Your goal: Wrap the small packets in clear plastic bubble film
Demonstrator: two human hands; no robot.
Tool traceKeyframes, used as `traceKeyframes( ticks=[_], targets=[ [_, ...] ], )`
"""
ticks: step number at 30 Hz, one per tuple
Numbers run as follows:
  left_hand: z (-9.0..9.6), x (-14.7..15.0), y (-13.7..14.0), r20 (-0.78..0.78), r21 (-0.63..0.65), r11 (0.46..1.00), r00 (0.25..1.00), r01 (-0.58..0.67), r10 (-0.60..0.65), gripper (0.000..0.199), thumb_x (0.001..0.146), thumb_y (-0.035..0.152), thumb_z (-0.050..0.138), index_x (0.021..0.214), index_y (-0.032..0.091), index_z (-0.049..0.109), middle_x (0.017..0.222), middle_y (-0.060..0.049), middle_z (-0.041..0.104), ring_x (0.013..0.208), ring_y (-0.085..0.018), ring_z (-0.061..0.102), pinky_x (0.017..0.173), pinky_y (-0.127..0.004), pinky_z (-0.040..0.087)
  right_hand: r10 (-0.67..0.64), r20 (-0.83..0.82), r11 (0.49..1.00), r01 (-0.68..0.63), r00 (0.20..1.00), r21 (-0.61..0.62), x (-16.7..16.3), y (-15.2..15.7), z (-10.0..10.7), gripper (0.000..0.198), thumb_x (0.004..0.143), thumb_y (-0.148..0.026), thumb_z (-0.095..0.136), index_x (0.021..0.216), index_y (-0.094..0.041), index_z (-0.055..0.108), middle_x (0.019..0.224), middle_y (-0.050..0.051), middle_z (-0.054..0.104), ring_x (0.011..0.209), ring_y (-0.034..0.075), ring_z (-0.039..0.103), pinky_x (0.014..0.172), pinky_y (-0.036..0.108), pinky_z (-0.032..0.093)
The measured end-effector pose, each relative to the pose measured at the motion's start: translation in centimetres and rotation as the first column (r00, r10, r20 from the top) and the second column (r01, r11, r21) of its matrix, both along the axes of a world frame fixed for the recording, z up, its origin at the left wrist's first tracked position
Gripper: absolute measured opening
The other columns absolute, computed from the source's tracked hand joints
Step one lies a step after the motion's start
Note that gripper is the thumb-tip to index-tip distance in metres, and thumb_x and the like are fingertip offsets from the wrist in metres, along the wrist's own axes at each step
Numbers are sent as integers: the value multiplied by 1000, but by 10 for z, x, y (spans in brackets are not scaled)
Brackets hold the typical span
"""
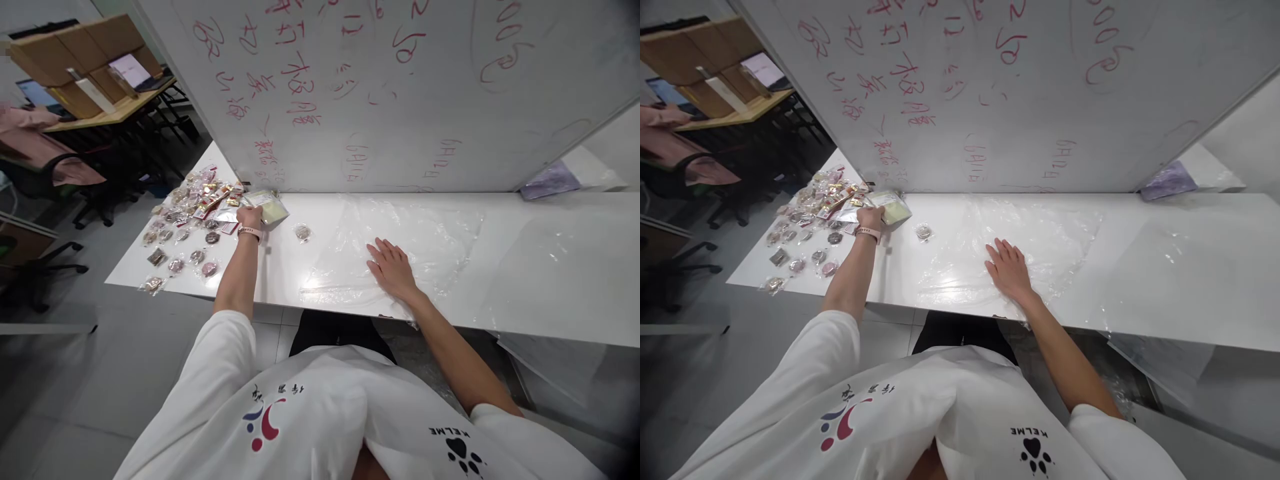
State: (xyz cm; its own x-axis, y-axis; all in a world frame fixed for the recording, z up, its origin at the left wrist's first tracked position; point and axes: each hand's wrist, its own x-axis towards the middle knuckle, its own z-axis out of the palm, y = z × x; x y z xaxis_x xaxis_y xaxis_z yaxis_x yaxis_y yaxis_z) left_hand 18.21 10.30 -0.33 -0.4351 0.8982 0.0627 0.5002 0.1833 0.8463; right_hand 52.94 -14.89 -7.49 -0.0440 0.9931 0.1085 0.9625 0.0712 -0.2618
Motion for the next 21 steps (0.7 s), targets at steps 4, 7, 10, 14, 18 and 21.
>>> traceKeyframes(
  ticks=[4,7,10,14,18,21],
  targets=[
    [33,18,-33,123,225,965,979,135,-165,20,73,21,67,62,17,51,61,3,49,64,-11,50,60,-23,44,95,-60,995,-97,994,-33,3,1,3,59,103,-51,23,154,-24,38,164,4,25,153,22,18,125,47,19],
    [61,43,-82,245,314,788,757,529,-606,22,73,34,72,72,16,59,73,0,62,68,-12,58,62,-23,49,154,-186,986,-163,971,-39,6,0,5,57,101,-54,34,151,-28,42,163,2,28,152,24,20,125,50,19],
    [66,86,-131,348,119,493,429,862,-834,26,74,40,74,82,17,65,82,-3,67,72,-16,64,60,-28,53,60,-507,992,-110,860,-69,15,0,9,56,94,-54,51,146,-33,48,154,4,45,144,30,39,116,56,36],
    [27,144,-164,240,-239,251,307,938,-921,21,83,35,67,74,17,61,83,-7,68,75,-18,65,63,-31,52,-201,-863,964,248,463,-91,40,-8,12,47,91,-44,55,135,-28,58,133,7,63,118,26,63,99,49,54],
    [-8,165,-173,-91,-343,417,411,842,-907,15,88,29,62,97,17,63,97,-11,69,87,-22,64,71,-35,52,-332,-831,802,598,446,0,58,-47,12,41,88,-40,54,121,-19,65,125,12,66,112,24,63,103,48,50],
    [-13,161,-184,-232,-295,461,406,837,-884,50,86,37,64,131,18,51,120,-15,65,109,-30,59,85,-44,50,-421,-693,704,692,586,158,51,-93,8,41,91,-41,50,122,-19,65,124,14,64,111,27,60,96,48,52]
  ],
)
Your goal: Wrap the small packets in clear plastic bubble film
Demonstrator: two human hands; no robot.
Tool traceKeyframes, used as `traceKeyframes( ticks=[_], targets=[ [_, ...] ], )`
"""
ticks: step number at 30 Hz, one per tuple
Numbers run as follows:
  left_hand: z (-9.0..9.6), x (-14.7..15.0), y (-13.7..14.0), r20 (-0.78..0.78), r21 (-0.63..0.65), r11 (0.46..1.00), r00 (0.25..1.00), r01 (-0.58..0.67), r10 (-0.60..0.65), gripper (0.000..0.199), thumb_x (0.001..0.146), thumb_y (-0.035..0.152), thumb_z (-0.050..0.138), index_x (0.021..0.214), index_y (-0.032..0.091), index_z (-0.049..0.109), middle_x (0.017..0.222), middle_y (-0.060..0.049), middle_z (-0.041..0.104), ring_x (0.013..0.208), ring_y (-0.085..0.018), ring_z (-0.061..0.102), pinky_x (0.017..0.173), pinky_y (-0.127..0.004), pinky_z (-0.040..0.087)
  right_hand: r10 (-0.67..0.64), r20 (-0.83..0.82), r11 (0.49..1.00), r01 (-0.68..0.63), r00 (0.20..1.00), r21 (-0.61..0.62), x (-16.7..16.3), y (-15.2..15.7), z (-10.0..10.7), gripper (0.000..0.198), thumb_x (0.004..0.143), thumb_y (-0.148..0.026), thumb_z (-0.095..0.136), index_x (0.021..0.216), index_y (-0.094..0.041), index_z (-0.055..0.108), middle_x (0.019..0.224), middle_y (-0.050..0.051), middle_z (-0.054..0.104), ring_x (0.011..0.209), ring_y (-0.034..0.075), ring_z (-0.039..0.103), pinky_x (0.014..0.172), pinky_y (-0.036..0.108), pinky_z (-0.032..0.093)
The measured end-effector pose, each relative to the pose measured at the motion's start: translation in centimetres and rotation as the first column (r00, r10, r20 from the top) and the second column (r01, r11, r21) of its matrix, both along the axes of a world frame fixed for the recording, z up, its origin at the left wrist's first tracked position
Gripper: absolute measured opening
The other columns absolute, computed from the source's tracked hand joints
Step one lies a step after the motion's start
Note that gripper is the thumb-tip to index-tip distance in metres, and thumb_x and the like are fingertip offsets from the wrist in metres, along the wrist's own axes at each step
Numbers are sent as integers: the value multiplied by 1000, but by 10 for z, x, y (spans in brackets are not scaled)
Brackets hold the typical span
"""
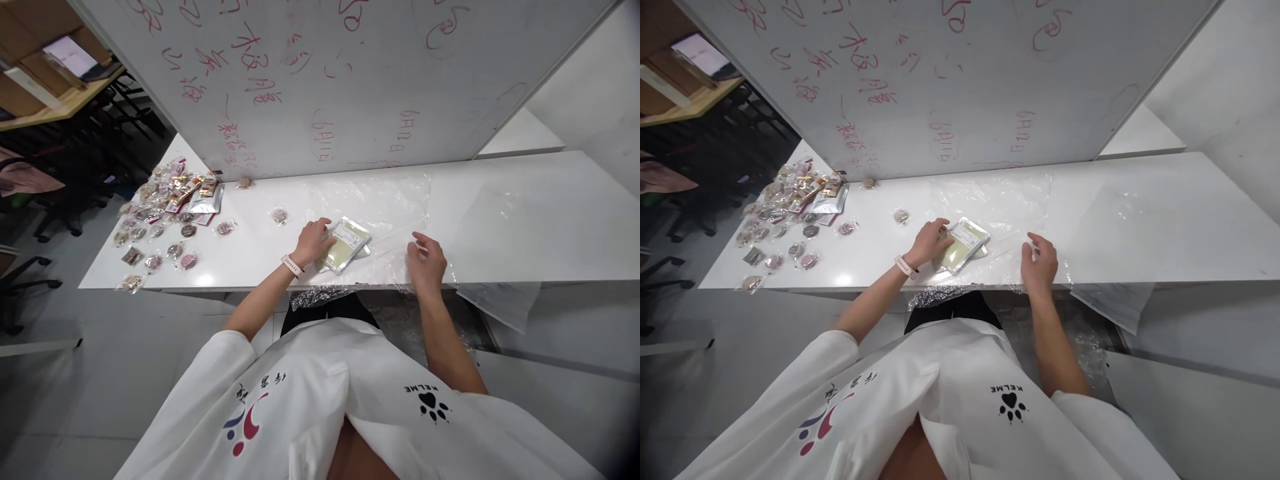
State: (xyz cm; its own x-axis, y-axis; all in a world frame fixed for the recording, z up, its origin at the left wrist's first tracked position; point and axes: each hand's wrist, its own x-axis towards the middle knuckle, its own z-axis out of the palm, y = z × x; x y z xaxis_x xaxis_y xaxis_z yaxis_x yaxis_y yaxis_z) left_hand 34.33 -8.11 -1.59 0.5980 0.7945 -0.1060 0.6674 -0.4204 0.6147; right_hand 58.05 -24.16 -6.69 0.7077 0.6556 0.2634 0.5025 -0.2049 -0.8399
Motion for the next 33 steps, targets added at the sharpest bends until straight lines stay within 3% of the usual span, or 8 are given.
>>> traceKeyframes(
  ticks=[3,6,13,19,24,27,30,33],
  targets=[
    [3,-1,-15,-89,89,992,993,85,-77,86,79,58,67,147,16,36,139,-20,53,128,-39,46,103,-56,39,-122,248,992,127,961,-1,-16,-38,-6,40,94,-41,46,120,-17,64,119,16,65,111,29,58,97,50,48],
    [7,5,-23,-171,117,969,966,217,-195,105,72,62,70,154,16,24,149,-21,43,134,-41,38,112,-58,29,-94,400,989,132,912,-68,-28,-56,-12,42,97,-45,44,120,-17,64,123,17,64,118,32,55,103,53,41],
    [13,20,-5,-291,47,753,730,656,-618,105,68,33,74,157,31,19,163,-10,24,145,-39,26,117,-56,21,115,436,975,-17,893,-223,-24,-56,-13,42,99,-48,41,124,-23,63,137,11,60,129,32,48,104,52,36],
    [14,24,9,-301,-1,680,648,733,-700,102,69,33,75,157,36,23,166,-7,20,147,-39,24,116,-60,21,171,298,969,-106,939,-222,-3,-57,-5,33,91,-44,51,110,-25,71,114,8,70,112,29,57,99,49,42],
    [18,3,6,-275,-23,752,719,659,-639,98,73,39,76,156,34,25,164,-10,24,147,-39,24,115,-59,25,131,200,973,-87,971,-215,23,-68,1,28,86,-33,51,101,-21,72,95,8,70,83,24,62,86,43,51],
    [20,-11,2,-156,-1,808,798,589,-582,88,75,53,75,152,34,36,162,-10,29,145,-39,28,112,-58,30,28,327,978,42,945,-206,26,-73,11,35,89,-29,47,112,-18,70,113,14,66,104,30,60,94,50,48],
    [19,-19,2,37,142,975,984,169,-175,59,89,52,61,143,30,48,150,-11,46,135,-34,43,104,-52,40,-21,452,980,108,892,-167,1,-64,30,38,96,-31,42,123,-19,66,126,15,61,123,34,51,106,56,39],
    [12,-24,4,103,176,926,942,-333,319,49,96,39,52,141,22,47,123,-15,62,108,-30,60,88,-45,48,235,451,965,-150,861,-215,-43,-38,45,42,102,-40,37,134,-25,59,135,10,59,130,28,48,111,52,37]
  ],
)
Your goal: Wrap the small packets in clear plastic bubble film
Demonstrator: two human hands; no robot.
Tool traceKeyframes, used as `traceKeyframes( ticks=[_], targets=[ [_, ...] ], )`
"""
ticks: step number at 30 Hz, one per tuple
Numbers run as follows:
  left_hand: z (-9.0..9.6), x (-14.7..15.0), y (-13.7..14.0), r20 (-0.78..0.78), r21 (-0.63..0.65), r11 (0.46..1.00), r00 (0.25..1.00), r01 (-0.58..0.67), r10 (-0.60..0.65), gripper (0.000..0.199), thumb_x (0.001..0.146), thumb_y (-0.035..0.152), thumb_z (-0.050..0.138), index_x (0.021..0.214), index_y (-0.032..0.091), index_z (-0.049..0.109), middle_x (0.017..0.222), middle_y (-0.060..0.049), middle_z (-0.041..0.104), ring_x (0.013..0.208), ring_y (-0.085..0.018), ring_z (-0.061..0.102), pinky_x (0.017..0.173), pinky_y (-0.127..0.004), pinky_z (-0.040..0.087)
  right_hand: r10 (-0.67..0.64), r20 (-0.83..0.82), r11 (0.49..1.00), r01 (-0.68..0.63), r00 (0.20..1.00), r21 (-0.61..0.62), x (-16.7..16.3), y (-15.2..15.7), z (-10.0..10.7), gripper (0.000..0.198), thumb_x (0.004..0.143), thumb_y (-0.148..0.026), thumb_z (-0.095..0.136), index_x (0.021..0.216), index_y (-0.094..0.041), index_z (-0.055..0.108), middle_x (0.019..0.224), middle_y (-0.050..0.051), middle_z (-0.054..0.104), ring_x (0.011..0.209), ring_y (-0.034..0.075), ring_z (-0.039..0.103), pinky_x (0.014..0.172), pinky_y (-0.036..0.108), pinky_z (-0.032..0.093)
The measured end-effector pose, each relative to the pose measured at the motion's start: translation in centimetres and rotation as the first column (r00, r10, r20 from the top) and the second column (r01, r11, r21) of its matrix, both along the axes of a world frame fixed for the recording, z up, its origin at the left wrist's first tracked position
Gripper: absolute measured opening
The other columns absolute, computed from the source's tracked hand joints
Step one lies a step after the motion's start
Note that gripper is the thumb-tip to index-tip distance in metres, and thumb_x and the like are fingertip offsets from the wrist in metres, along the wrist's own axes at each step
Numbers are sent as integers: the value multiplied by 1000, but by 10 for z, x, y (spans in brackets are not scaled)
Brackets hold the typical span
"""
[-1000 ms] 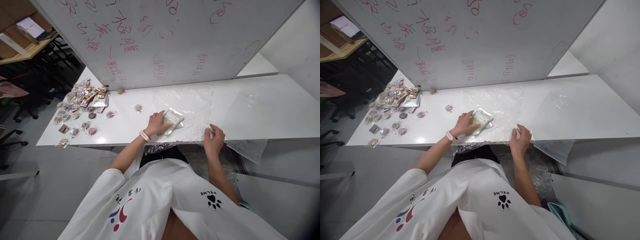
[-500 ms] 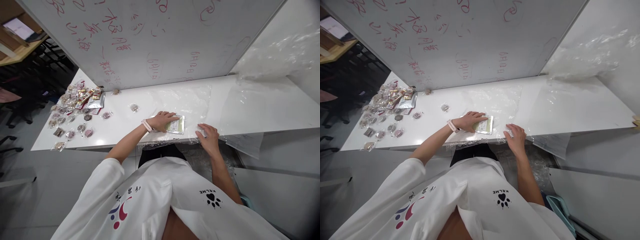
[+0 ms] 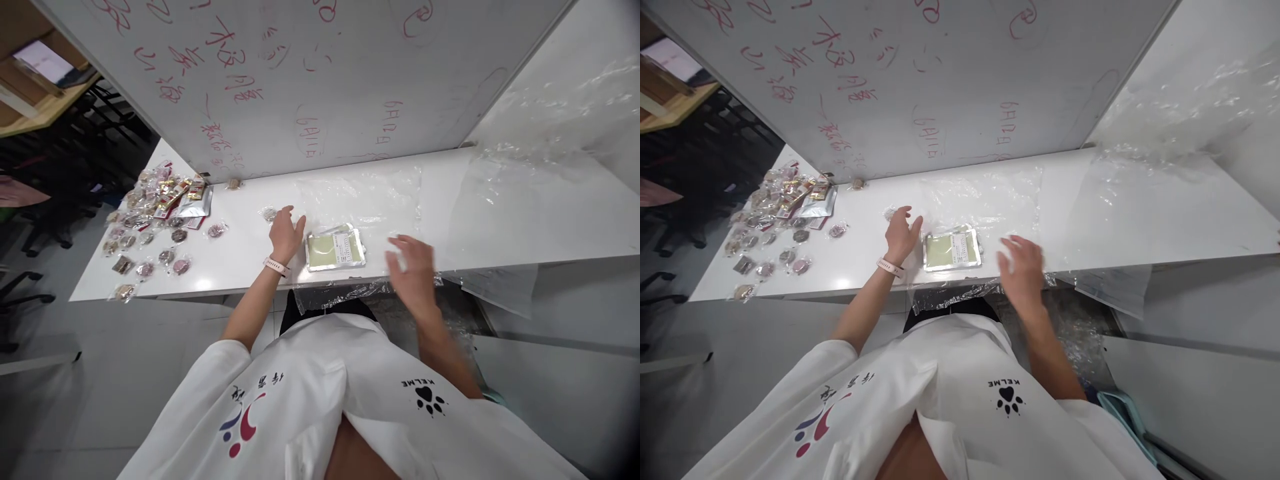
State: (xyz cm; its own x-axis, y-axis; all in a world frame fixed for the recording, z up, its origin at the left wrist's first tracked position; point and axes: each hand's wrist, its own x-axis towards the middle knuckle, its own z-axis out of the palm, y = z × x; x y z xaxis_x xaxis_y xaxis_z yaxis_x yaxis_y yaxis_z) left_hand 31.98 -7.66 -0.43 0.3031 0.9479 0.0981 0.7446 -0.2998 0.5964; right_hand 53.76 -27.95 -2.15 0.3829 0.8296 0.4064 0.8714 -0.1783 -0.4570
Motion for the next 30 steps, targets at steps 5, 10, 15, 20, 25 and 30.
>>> traceKeyframes(
  ticks=[5,10,15,20,25,30],
  targets=[
    [-15,-13,-4,-21,-156,987,999,-46,43,49,88,13,48,138,17,46,73,-3,60,68,-22,60,65,-34,46,396,105,900,-363,912,-242,-46,50,-11,49,101,-53,36,147,-36,48,161,0,32,151,29,19,117,53,27],
    [-21,-54,-33,40,30,997,997,-69,68,49,89,16,46,138,22,47,96,-10,67,92,-28,65,76,-44,53,413,72,871,-370,908,-323,-42,63,-30,50,103,-53,29,148,-38,46,163,-2,29,152,28,19,116,48,32],
    [-29,-89,-93,-213,280,868,908,410,-360,80,83,5,50,153,38,29,159,-6,35,152,-30,21,120,-61,24,414,54,873,-380,909,-306,-40,61,-30,50,103,-52,29,148,-38,46,163,-2,28,151,28,21,116,50,32],
    [-40,-74,-129,-326,256,719,758,646,-565,58,89,13,55,142,36,48,156,-7,41,152,-31,23,121,-65,16,443,22,858,-417,896,-300,-33,65,-32,47,104,-47,31,146,-40,49,161,-3,32,149,28,25,113,49,35],
    [-18,-39,-100,34,368,817,872,444,-489,14,98,30,51,97,26,64,104,-6,74,109,-22,66,107,-52,45,481,1,829,-455,876,-325,-23,69,-29,45,103,-48,33,143,-41,53,160,-5,35,145,29,30,110,49,38],
    [2,-51,-78,62,399,788,844,468,-532,37,96,10,41,126,24,56,132,-12,64,131,-23,54,106,-47,47,502,0,808,-469,865,-356,-20,71,-21,45,103,-51,33,143,-42,53,159,-6,35,143,30,33,107,48,39]
  ],
)
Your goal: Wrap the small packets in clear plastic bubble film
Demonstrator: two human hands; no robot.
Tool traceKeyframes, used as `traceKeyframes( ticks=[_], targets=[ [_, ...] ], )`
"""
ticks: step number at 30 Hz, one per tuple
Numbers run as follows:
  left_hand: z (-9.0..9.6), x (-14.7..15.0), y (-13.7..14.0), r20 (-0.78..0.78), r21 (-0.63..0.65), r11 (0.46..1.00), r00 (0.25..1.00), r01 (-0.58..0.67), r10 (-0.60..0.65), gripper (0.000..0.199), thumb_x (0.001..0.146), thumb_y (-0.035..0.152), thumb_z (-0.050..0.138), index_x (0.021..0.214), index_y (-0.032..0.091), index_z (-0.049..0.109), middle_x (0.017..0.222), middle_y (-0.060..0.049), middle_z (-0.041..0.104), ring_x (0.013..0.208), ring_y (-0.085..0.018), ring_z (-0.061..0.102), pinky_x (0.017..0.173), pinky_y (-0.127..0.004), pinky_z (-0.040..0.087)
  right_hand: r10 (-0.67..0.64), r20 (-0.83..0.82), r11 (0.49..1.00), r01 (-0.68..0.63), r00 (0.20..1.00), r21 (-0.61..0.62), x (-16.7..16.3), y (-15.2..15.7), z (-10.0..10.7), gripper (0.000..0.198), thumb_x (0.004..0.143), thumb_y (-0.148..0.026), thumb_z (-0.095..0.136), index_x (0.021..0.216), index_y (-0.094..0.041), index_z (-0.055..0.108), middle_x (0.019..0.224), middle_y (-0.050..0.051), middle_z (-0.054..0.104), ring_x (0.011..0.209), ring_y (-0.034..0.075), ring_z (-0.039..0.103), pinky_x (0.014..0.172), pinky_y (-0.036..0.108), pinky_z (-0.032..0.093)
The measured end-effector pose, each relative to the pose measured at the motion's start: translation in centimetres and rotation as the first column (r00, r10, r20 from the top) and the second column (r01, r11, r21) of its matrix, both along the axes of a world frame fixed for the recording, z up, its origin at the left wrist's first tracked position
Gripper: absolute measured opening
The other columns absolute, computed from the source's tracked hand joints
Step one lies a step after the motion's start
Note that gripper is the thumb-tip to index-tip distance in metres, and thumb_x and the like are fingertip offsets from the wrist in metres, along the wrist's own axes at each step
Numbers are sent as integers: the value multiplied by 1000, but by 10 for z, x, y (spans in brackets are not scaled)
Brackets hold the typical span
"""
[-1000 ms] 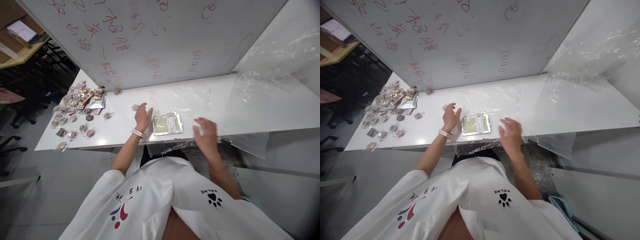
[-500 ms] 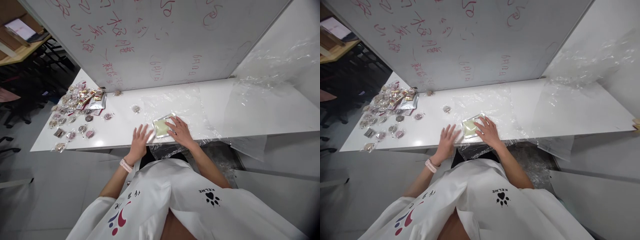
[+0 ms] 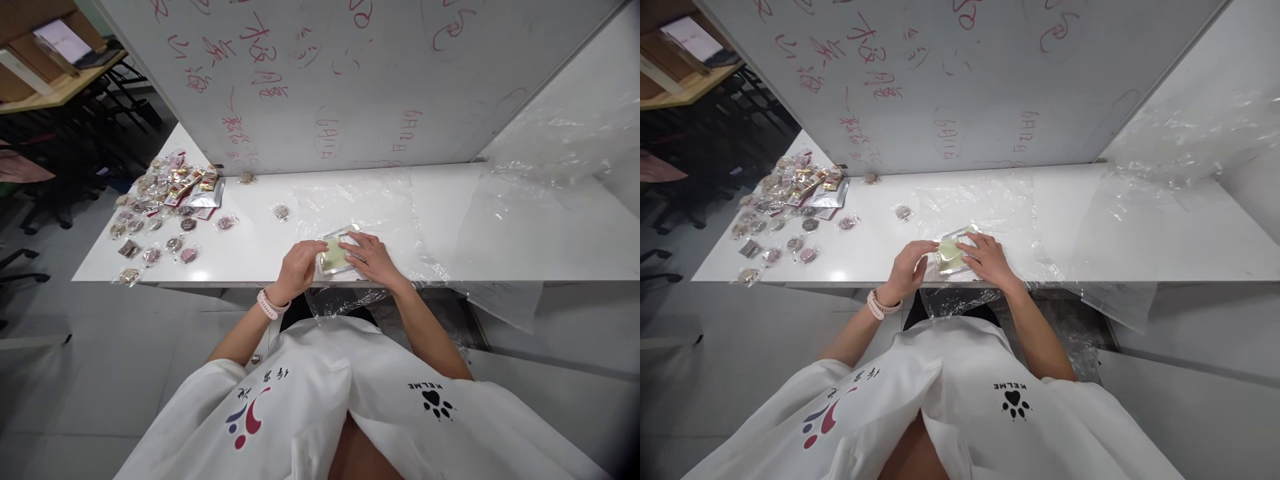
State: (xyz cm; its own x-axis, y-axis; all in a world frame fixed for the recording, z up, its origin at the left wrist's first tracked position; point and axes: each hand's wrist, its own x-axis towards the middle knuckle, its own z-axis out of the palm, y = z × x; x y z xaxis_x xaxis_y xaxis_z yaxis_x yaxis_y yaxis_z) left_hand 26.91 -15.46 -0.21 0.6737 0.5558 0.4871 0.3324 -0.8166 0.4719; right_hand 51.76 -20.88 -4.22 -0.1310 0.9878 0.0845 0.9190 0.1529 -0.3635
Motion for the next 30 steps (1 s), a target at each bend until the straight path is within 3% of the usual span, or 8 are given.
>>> traceKeyframes(
  ticks=[5,9,12,15,17,20,24,30],
  targets=[
    [-40,-39,-33,-434,187,973,900,134,-41,84,81,-8,50,152,32,34,165,-11,21,154,-32,10,121,-64,13,6,-40,1000,-6,999,9,0,0,-2,45,103,-51,34,142,-41,54,158,-4,37,140,32,34,106,50,39],
    [-62,-32,-48,-289,263,960,957,93,-13,48,88,13,63,133,30,55,153,-11,46,149,-32,30,119,-64,23,4,-60,1000,-3,998,16,-1,0,-4,45,102,-50,36,142,-39,55,158,-2,38,138,33,35,105,51,39],
    [-49,-2,-32,3,209,978,1000,9,-10,7,93,23,60,101,24,60,119,-8,70,126,-25,57,106,-50,47,14,-64,1000,-13,998,18,0,2,-3,44,102,-49,38,140,-38,57,157,-2,40,136,33,36,104,50,39],
    [-20,25,-9,223,73,987,967,-145,125,5,97,20,51,94,21,55,104,-9,72,111,-21,64,92,-42,55,28,-65,1000,-28,998,1,3,4,0,43,101,-51,41,140,-40,57,156,-2,41,134,33,38,103,51,40],
    [-4,30,-1,232,23,992,965,-127,119,8,97,17,48,98,20,55,105,-10,71,108,-20,64,90,-40,56,37,-56,999,-38,998,-10,5,5,3,44,100,-52,43,140,-41,57,155,-2,42,132,33,40,100,52,42],
    [1,10,-12,-23,81,986,989,147,-146,30,91,5,45,114,19,57,128,-11,65,128,-23,56,103,-45,50,54,-40,998,-55,998,-14,8,9,5,44,99,-53,45,139,-41,58,153,-1,44,129,34,42,99,52,42],
    [-28,-36,-47,-442,205,953,890,225,-115,80,79,-10,44,150,28,39,163,-9,28,154,-30,17,121,-62,21,74,-58,997,-75,996,-9,10,10,5,45,98,-53,46,138,-38,59,152,0,45,129,34,42,100,52,41],
    [-99,-41,-49,-307,456,888,926,-62,222,92,79,-11,52,154,39,31,165,-6,21,154,-28,3,124,-60,1,53,-64,998,-54,997,-16,9,9,4,45,98,-54,46,140,-41,57,154,0,43,128,35,41,99,51,41]
  ],
)
